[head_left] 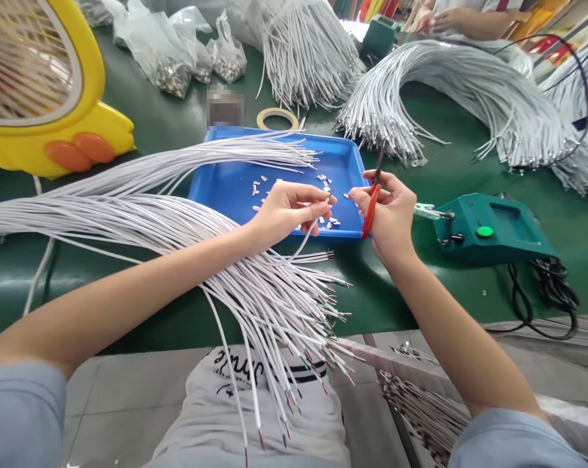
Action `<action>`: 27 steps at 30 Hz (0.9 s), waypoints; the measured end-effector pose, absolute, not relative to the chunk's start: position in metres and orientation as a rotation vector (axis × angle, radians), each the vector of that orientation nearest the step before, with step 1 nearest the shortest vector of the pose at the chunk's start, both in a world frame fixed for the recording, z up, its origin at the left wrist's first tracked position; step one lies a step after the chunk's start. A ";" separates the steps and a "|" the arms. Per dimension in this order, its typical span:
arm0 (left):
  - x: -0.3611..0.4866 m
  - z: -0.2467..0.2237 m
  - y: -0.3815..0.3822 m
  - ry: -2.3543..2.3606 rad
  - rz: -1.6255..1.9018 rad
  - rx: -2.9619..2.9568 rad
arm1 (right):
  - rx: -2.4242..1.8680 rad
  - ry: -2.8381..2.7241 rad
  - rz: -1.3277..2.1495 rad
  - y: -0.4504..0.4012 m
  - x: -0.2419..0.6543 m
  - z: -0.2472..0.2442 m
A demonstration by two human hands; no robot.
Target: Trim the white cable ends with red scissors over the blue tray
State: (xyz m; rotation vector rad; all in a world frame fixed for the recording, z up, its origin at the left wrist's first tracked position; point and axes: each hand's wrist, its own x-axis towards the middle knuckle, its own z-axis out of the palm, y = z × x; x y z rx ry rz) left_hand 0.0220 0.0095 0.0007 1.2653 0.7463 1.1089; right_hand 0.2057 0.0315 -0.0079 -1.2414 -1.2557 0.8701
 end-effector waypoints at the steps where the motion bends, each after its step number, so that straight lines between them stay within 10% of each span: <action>1: 0.023 0.003 0.008 0.729 1.120 1.244 | -1.240 -1.254 0.865 0.031 0.206 -0.007; 27: 0.047 0.034 -0.060 0.181 0.712 2.513 | -1.281 -1.213 0.800 0.037 0.209 0.001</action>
